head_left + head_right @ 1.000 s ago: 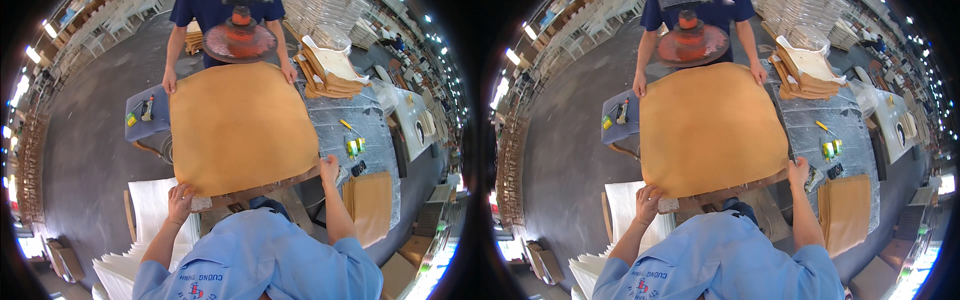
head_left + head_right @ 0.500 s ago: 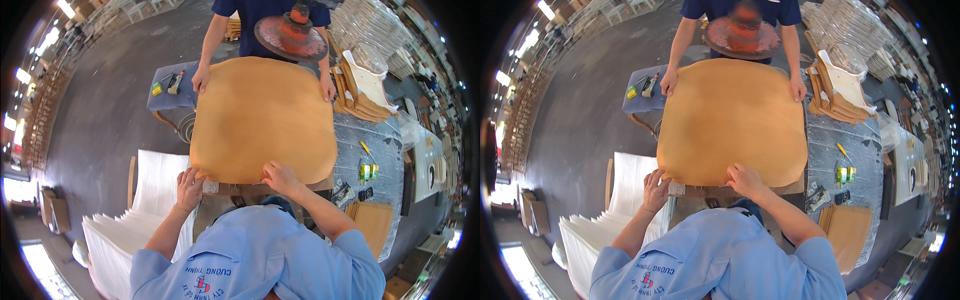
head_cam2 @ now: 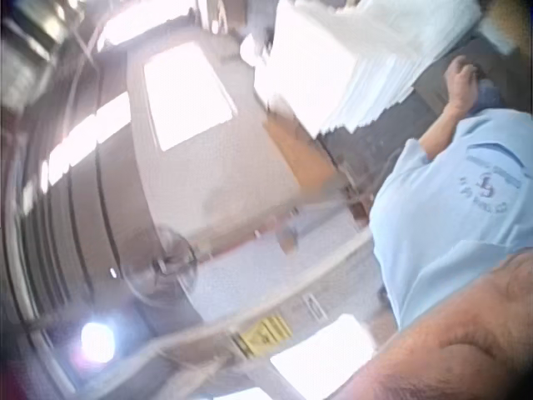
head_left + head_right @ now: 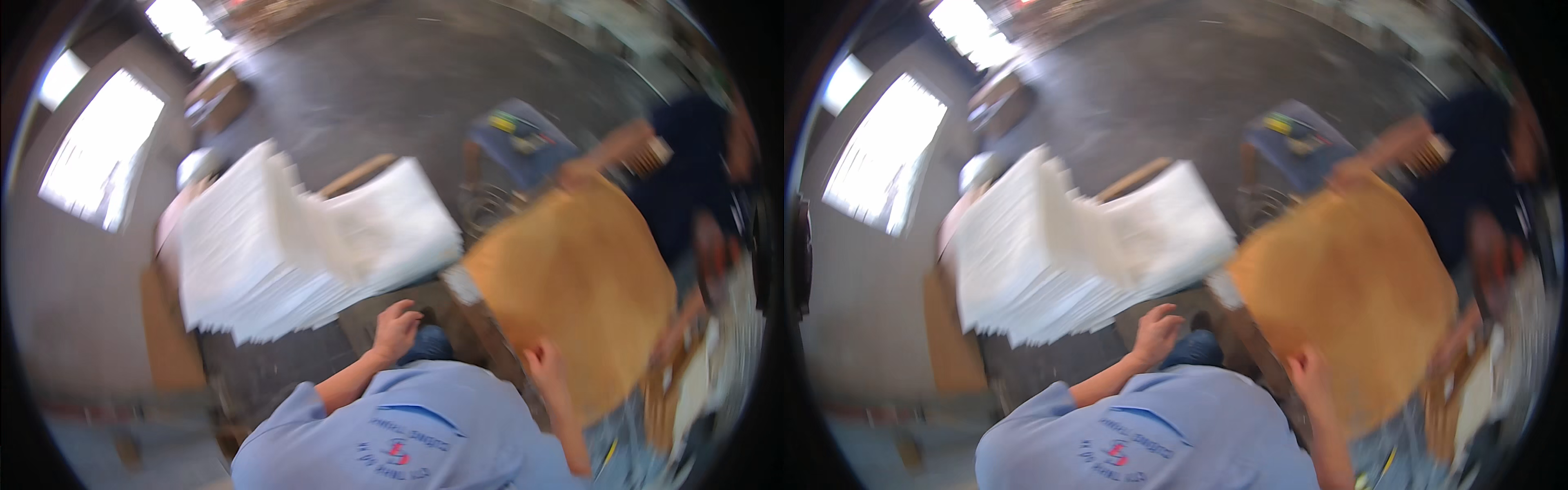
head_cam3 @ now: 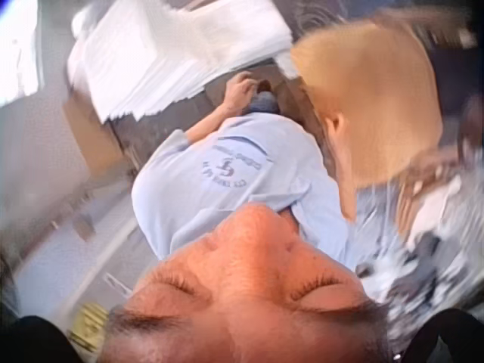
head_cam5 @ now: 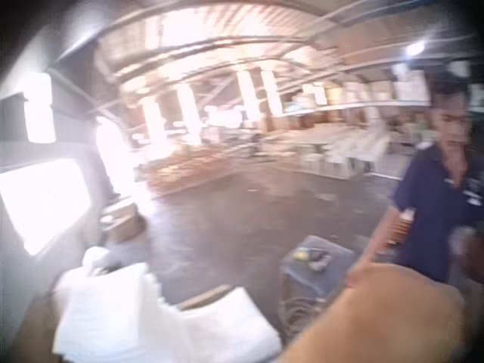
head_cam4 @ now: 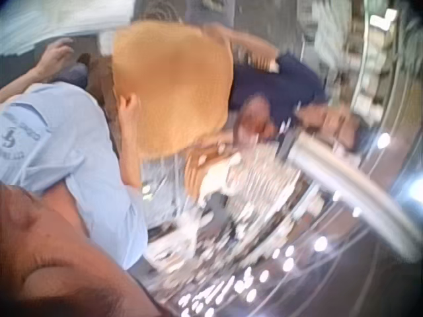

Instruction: The person places a white foam sheet onto a wooden chair seat frame and uses a pneumatic staple gun to secure the foam around the edges. A coworker assists by applying adhesive and holding the frame. The person then places a brown fabric cover over the foam and continues stapling to attach it.

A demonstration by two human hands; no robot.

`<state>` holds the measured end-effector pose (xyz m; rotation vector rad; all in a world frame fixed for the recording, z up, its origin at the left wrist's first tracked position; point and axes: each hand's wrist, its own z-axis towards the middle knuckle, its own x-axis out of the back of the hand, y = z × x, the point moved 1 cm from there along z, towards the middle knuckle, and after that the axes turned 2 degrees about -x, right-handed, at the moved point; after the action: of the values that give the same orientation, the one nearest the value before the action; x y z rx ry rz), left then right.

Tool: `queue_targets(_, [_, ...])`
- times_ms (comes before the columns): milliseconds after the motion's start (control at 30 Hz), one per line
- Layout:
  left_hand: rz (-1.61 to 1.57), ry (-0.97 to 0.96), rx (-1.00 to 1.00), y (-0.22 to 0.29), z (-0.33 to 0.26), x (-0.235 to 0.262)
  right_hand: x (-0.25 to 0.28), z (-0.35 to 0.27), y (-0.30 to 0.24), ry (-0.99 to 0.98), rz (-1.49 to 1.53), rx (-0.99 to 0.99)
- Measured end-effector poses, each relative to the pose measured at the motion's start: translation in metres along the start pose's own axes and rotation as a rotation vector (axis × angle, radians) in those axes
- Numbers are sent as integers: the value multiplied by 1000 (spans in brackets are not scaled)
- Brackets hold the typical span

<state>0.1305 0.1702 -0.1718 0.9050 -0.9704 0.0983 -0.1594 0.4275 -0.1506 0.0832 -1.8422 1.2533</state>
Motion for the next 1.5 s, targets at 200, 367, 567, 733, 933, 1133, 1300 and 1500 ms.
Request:
queue_targets(200, [372,470,422,-84,-23,90,15,0,3,-223,-79,-168])
queue_targets(367, [732,526,810,-181,-35,197,13,14,40,-265,-17,-138])
queue_targets(567, [518,323,643,-272,-28,302,11,26,-3,-348,25,-299])
queue_targets(733, [162,767,789,-297,3,379,17,31,-22,-376,-113,-355])
queue_targets(933, [777,129,412,-287,-20,315,21,43,-34,-449,-193,-386])
queue_targets(1133, [766,117,565,-304,-32,296,22,51,-39,-492,-261,-387])
queue_targets(1300, [687,-8,589,-310,-15,300,26,45,-41,-494,-354,-389])
queue_targets(1500, [796,10,410,-312,-12,320,21,42,-50,-493,-242,-479])
